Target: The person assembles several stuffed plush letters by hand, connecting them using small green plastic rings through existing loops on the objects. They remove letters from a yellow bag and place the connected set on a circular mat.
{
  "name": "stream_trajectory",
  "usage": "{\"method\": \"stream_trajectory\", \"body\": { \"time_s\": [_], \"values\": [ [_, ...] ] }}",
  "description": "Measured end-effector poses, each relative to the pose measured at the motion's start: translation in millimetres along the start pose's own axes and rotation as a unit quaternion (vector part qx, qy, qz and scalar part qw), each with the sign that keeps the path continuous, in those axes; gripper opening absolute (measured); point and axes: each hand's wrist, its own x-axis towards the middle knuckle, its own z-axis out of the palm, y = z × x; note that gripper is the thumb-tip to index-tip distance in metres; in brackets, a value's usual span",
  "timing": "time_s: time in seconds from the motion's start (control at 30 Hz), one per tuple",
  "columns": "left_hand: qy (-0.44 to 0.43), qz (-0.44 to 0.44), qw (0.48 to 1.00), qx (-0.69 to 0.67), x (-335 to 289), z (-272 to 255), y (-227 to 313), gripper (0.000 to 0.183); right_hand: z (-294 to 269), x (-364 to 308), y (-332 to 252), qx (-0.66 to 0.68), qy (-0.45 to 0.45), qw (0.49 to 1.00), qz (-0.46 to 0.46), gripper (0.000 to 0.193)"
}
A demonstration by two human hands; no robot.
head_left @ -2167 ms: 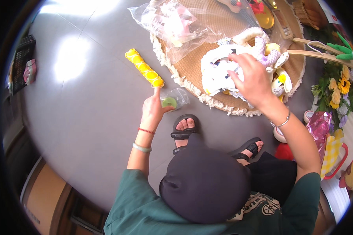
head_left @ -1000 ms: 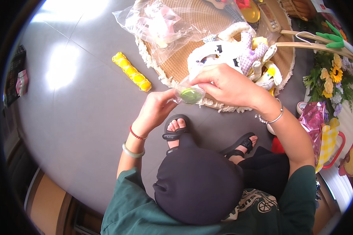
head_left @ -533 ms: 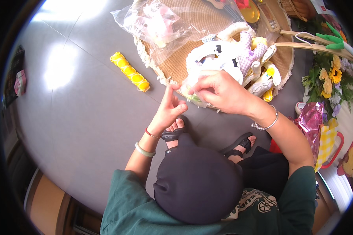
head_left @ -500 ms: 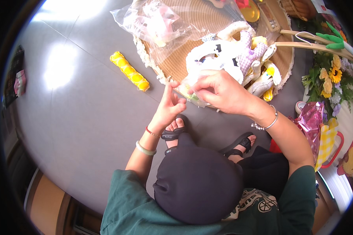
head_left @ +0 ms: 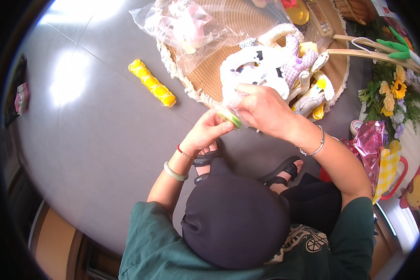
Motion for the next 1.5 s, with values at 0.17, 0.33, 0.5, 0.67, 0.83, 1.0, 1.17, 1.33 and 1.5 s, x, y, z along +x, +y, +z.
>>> {"method": "stream_trajectory", "body": {
  "time_s": [0.17,0.33,0.5,0.67,0.83,1.0,1.17,1.33,1.5],
  "values": [
    [0.018,0.027,0.999,-0.018,-9,14,16,0.028,-5,5,3,0.081,-0.004,0.996,-0.042,0.012],
    [-0.005,0.016,0.999,-0.031,-13,19,34,0.028,-5,8,-2,-0.021,0.023,0.998,-0.063,0.008],
    [-0.002,0.004,0.998,-0.06,-19,35,45,0.03,-5,8,-4,-0.014,0.014,0.996,-0.092,0.007],
    [0.005,0.016,0.997,-0.071,-13,37,40,0.023,0,0,-3,-0.102,-0.015,0.991,-0.082,0.003],
    [-0.035,-0.002,0.996,-0.078,-12,31,14,0.029,19,-12,3,-0.09,-0.028,0.992,-0.079,0.007],
    [-0.075,-0.021,0.994,-0.07,-15,29,10,0.039,23,-19,7,-0.03,-0.045,0.996,-0.072,0.01],
    [-0.067,-0.087,0.993,-0.051,-15,14,9,0.025,18,-22,9,0.025,-0.006,0.999,-0.024,0.005],
    [-0.03,-0.079,0.995,-0.058,-17,9,9,0.015,6,-22,10,0.203,-0.018,0.972,0.114,0.012],
    [-0.033,-0.018,0.997,-0.063,-10,6,-3,0.025,2,-20,13,0.176,-0.025,0.981,0.075,0.024]
  ]
}}
